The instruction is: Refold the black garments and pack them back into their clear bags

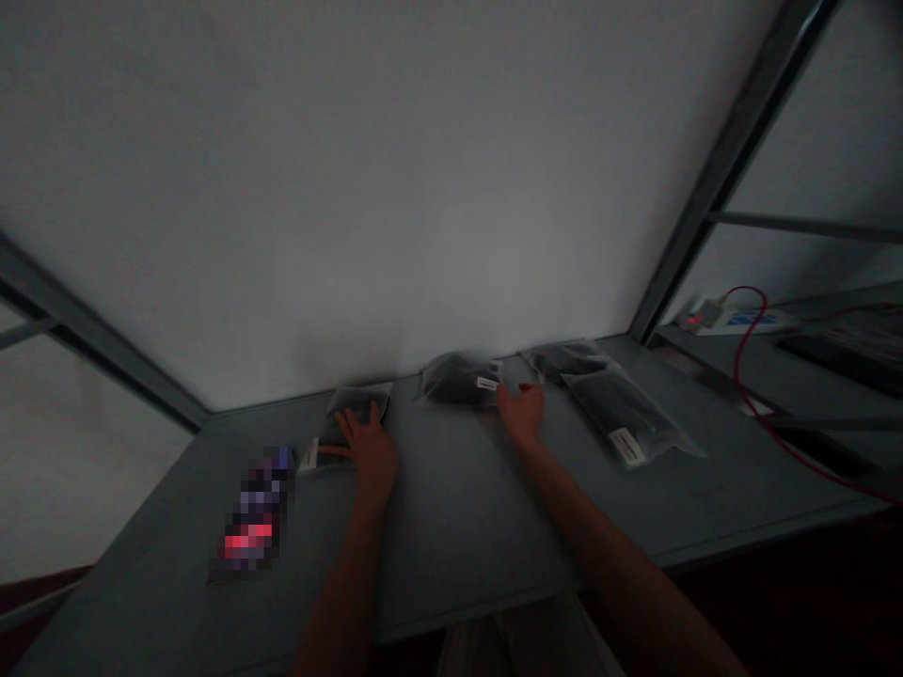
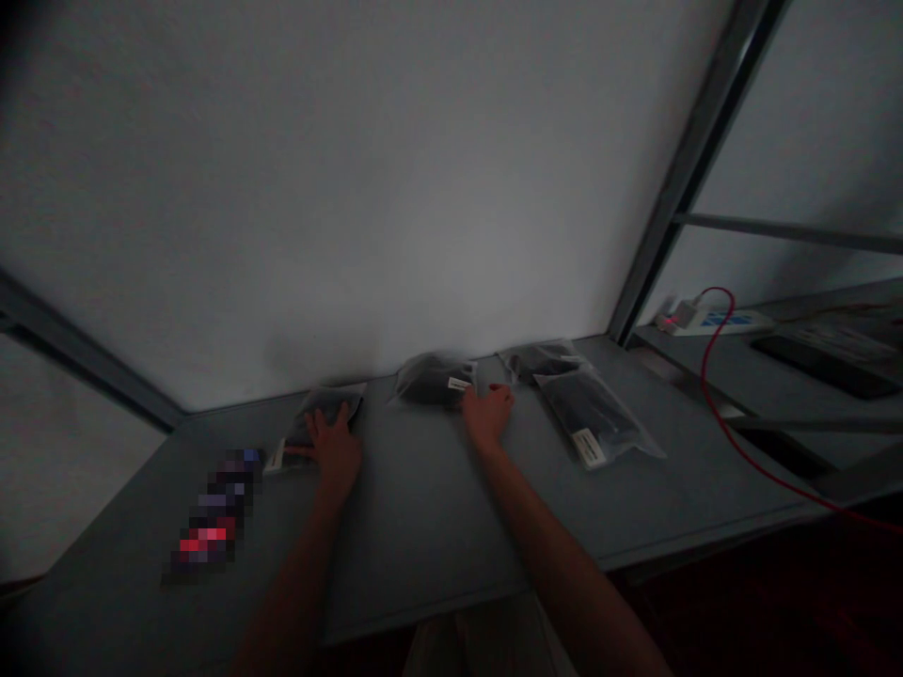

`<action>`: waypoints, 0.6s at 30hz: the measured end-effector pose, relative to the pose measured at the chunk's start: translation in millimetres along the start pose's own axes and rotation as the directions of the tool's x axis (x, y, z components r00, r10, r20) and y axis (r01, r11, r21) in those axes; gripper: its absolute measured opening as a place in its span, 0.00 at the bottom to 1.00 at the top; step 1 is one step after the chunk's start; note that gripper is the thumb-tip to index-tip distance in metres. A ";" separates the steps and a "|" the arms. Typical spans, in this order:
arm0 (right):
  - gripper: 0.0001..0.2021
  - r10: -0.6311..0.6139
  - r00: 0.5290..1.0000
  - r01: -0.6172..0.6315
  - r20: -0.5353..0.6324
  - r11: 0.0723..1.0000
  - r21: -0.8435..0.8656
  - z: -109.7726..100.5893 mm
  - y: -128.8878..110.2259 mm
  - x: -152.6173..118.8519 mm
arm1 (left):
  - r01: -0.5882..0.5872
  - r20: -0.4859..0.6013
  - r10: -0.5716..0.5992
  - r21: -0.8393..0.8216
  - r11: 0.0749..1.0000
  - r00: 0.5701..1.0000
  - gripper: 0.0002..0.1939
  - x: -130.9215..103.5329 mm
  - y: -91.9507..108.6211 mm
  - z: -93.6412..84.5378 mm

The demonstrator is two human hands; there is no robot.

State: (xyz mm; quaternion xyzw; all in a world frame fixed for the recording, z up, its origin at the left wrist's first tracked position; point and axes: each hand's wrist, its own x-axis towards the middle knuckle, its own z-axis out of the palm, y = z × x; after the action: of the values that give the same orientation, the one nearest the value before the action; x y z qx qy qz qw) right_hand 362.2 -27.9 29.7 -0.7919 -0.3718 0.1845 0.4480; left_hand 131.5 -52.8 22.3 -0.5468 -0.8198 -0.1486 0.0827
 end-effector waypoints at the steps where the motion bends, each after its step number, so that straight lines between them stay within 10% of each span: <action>1: 0.25 0.004 0.999 -0.004 0.050 1.000 -0.006 0.7 1.2 9.2 | 0.018 -0.008 -0.018 -0.014 1.000 1.000 0.29 0.2 0.6 -0.1; 18: 0.10 0.017 0.874 -0.088 0.485 0.988 0.124 9.1 14.9 27.4 | 0.143 -0.064 -0.150 -0.107 0.984 0.987 0.28 1.6 0.6 9.2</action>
State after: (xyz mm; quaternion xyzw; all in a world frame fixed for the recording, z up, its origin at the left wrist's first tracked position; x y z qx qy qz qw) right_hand 380.8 -6.8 13.4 -0.6967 -0.4361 0.4139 0.3913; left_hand 131.7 -48.1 14.2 -0.4828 -0.8456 -0.2156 0.0728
